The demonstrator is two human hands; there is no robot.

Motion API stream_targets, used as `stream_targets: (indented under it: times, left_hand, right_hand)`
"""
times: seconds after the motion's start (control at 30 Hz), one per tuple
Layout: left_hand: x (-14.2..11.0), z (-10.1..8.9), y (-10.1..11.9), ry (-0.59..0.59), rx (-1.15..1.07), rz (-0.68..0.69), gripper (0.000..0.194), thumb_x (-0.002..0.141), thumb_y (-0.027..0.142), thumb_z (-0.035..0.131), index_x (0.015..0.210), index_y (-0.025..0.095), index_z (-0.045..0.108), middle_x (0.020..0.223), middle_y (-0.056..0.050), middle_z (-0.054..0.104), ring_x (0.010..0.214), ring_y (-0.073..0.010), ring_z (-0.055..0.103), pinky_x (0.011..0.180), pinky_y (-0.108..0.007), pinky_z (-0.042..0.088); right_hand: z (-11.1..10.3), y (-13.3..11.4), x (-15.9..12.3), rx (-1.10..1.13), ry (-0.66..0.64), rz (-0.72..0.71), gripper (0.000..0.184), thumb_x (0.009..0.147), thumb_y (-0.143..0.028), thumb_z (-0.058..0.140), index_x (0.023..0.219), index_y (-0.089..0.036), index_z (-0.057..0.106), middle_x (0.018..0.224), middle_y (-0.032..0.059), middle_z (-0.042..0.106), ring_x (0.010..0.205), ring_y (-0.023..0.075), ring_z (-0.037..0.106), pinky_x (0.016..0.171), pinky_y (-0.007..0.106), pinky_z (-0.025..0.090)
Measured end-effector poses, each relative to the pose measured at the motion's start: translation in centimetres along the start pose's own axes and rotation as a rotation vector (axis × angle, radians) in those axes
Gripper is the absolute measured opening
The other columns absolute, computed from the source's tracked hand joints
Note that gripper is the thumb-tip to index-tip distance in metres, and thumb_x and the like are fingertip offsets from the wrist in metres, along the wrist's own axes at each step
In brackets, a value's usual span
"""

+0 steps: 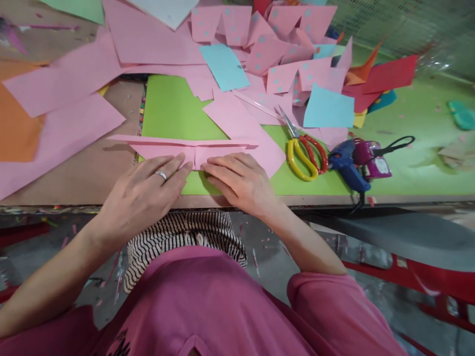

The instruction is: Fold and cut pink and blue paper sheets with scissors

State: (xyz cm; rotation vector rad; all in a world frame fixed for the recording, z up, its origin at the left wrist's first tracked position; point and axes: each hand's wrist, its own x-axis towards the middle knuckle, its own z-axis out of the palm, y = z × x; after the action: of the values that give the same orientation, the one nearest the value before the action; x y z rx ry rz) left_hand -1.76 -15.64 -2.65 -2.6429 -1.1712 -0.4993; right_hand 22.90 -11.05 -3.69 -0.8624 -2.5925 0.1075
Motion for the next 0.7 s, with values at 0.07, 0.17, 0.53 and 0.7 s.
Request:
stream_targets:
  times: [0.07, 0.17, 0.53, 0.7]
  left_hand:
    - [-0.03, 0.09, 0.0, 0.001, 0.011, 0.011, 0.04, 0.096, 0.012, 0.057, 0.135, 0.002, 0.058, 0.134, -0.018, 0.069, 0.111, -0.0333, 0.07, 0.087, -0.047, 0.063]
    - [-0.16, 0.29, 0.02, -0.027, -0.026, -0.017, 0.041, 0.099, 0.015, 0.052, 0.139, 0.005, 0.055, 0.138, -0.018, 0.067, 0.121, -0.0331, 0.066, 0.097, -0.048, 0.059]
    - [-0.32, 0.59, -0.15, -0.059, -0.152, -0.048, 0.044, 0.102, 0.019, 0.045, 0.145, 0.01, 0.052, 0.145, -0.017, 0.062, 0.135, -0.0312, 0.059, 0.11, -0.05, 0.053]
    - [-0.19, 0.18, -0.35, -0.058, -0.156, -0.019, 0.043, 0.101, 0.017, 0.048, 0.141, 0.005, 0.057, 0.143, -0.02, 0.062, 0.133, -0.0318, 0.06, 0.111, -0.048, 0.052]
  right_hand:
    - [-0.02, -0.05, 0.0, 0.015, -0.012, 0.013, 0.03, 0.104, -0.029, 0.052, 0.127, -0.019, 0.068, 0.119, 0.0091, 0.074, 0.106, 0.023, 0.064, 0.091, 0.041, 0.051]
    - [-0.06, -0.14, -0.02, 0.018, -0.019, 0.027, 0.03, 0.104, -0.031, 0.053, 0.127, -0.019, 0.068, 0.12, 0.0092, 0.074, 0.107, 0.0233, 0.063, 0.093, 0.041, 0.05]
    - [-0.07, -0.13, -0.06, -0.036, -0.023, -0.002, 0.035, 0.104, -0.039, 0.052, 0.127, -0.018, 0.066, 0.121, 0.0097, 0.074, 0.109, 0.0248, 0.063, 0.091, 0.042, 0.05]
    - [-0.13, -0.27, -0.08, -0.067, 0.0, -0.021, 0.037, 0.103, -0.043, 0.053, 0.125, -0.016, 0.066, 0.119, 0.0093, 0.074, 0.107, 0.0243, 0.062, 0.089, 0.04, 0.049]
